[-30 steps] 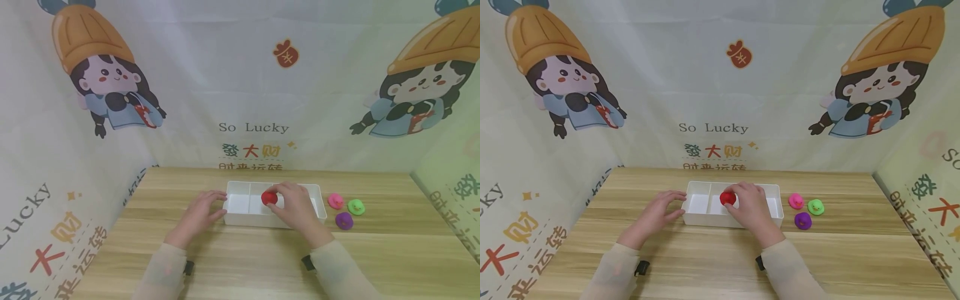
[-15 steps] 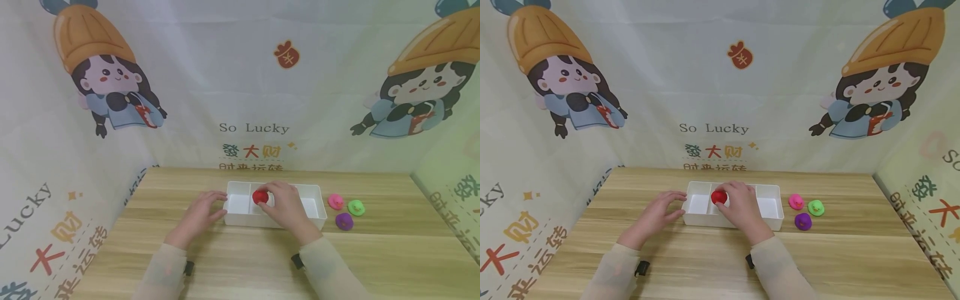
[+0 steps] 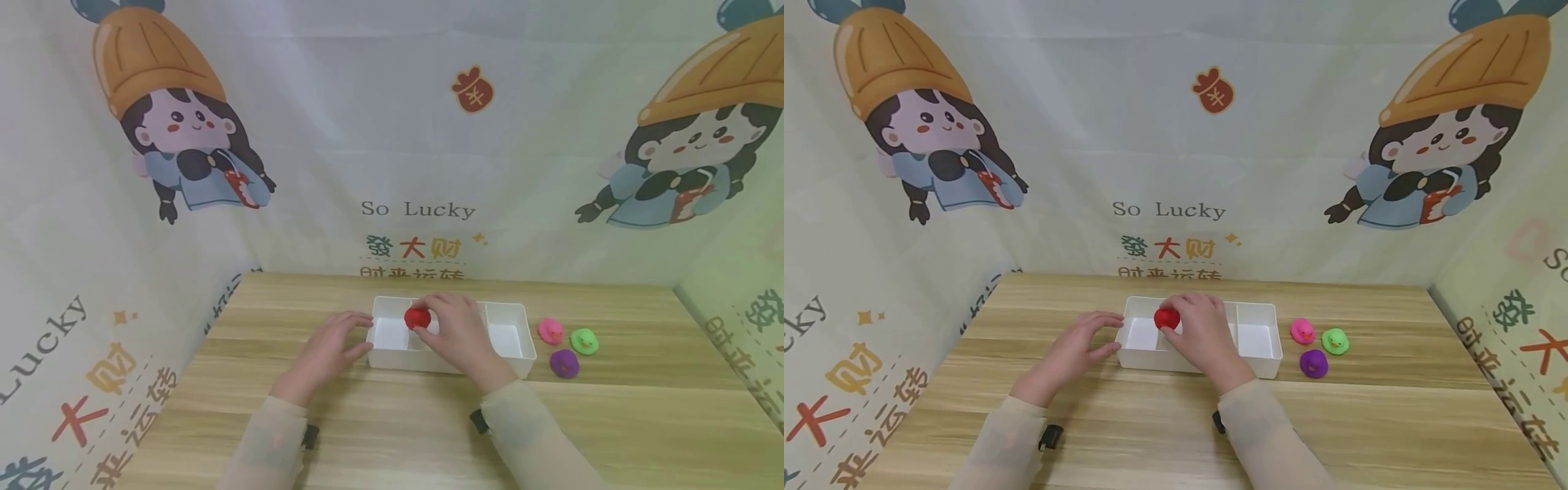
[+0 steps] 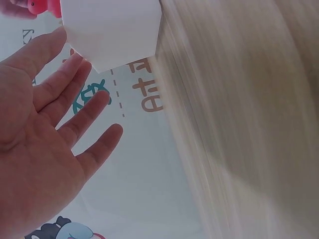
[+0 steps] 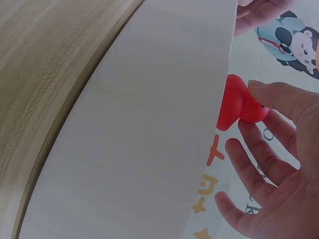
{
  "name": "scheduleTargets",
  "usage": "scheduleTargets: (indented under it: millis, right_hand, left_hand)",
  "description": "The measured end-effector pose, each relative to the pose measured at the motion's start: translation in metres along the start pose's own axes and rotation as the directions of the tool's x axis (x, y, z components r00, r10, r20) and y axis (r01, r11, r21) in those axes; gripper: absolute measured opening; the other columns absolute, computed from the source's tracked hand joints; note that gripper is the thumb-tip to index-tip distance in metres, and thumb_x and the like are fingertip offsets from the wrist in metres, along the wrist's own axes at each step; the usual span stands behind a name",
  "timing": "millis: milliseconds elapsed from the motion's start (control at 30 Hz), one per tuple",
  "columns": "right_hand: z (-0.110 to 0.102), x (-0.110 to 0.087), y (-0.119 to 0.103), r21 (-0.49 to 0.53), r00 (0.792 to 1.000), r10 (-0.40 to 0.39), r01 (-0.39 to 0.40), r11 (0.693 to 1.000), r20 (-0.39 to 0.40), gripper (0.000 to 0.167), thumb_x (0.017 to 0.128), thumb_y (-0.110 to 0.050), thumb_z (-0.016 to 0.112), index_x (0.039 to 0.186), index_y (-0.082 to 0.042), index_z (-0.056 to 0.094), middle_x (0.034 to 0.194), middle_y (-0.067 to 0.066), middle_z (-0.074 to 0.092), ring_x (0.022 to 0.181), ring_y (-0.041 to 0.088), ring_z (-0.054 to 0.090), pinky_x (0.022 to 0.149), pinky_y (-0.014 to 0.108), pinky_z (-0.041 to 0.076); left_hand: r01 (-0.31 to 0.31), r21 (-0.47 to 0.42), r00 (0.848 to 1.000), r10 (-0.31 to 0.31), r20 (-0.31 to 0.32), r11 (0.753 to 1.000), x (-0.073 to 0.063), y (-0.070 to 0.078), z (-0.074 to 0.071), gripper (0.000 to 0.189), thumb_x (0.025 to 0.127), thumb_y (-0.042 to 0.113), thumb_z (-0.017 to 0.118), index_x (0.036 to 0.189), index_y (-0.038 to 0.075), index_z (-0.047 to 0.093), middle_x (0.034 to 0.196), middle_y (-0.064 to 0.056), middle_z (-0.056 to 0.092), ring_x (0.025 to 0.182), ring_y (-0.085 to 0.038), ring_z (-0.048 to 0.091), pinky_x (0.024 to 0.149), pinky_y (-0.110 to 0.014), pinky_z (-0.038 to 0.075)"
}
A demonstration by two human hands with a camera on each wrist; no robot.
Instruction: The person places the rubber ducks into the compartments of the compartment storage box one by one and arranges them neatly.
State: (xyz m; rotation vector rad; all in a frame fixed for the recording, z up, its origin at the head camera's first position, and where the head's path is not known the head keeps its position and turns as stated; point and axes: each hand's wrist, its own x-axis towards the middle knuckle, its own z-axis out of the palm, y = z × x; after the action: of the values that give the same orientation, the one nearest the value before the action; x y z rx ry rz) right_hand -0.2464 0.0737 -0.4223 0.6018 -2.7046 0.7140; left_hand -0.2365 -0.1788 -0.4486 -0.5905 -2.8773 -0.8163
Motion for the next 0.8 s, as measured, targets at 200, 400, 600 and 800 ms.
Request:
scheduleTargets:
  millis: [200,400,600,800]
  right_hand:
    - [0.003,0.006,-0.005,0.026,1.000,0.002,-0.003,1.000,0.014,0.030,0.087,-0.025,0.085,0.115,-0.022,0.074,0.118,-0.002,0.073,0.118,0.025,0.062,0.114,0.055,0.044]
    - [0.009,0.011,-0.013,0.030,0.999,-0.020,0.018,0.999,0.047,0.031,0.088,-0.026,0.084,0.117,-0.021,0.073,0.121,-0.001,0.073,0.122,0.025,0.061,0.116,0.054,0.041]
    - [0.014,0.014,-0.016,0.027,0.998,-0.044,0.043,0.999,0.038,0.031,0.088,-0.026,0.084,0.117,-0.021,0.073,0.120,-0.001,0.072,0.122,0.025,0.062,0.116,0.055,0.042]
    - [0.022,0.018,-0.018,0.048,0.997,-0.063,0.061,0.997,0.044,0.030,0.088,-0.024,0.084,0.116,-0.020,0.073,0.119,0.000,0.073,0.120,0.025,0.062,0.115,0.055,0.042]
  left_hand:
    - [0.016,-0.003,1.000,-0.016,0.011,1.000,0.002,0.001,0.000,0.040,0.094,0.022,0.077,0.131,0.010,0.067,0.145,-0.004,0.062,0.140,-0.029,0.051,0.121,-0.049,0.041]
    - [0.042,-0.012,0.999,-0.042,0.012,0.999,0.000,0.001,0.000,0.042,0.093,0.021,0.078,0.132,0.010,0.067,0.145,-0.005,0.062,0.140,-0.029,0.051,0.120,-0.051,0.042]
    - [0.038,-0.015,0.999,-0.037,0.020,0.999,0.000,0.000,0.000,0.041,0.094,0.023,0.077,0.132,0.011,0.067,0.146,-0.003,0.061,0.141,-0.028,0.051,0.121,-0.050,0.041]
    - [0.039,-0.011,0.999,-0.039,0.019,0.999,0.000,0.001,-0.001,0.042,0.094,0.022,0.078,0.132,0.010,0.067,0.145,-0.004,0.062,0.140,-0.028,0.051,0.120,-0.050,0.042]
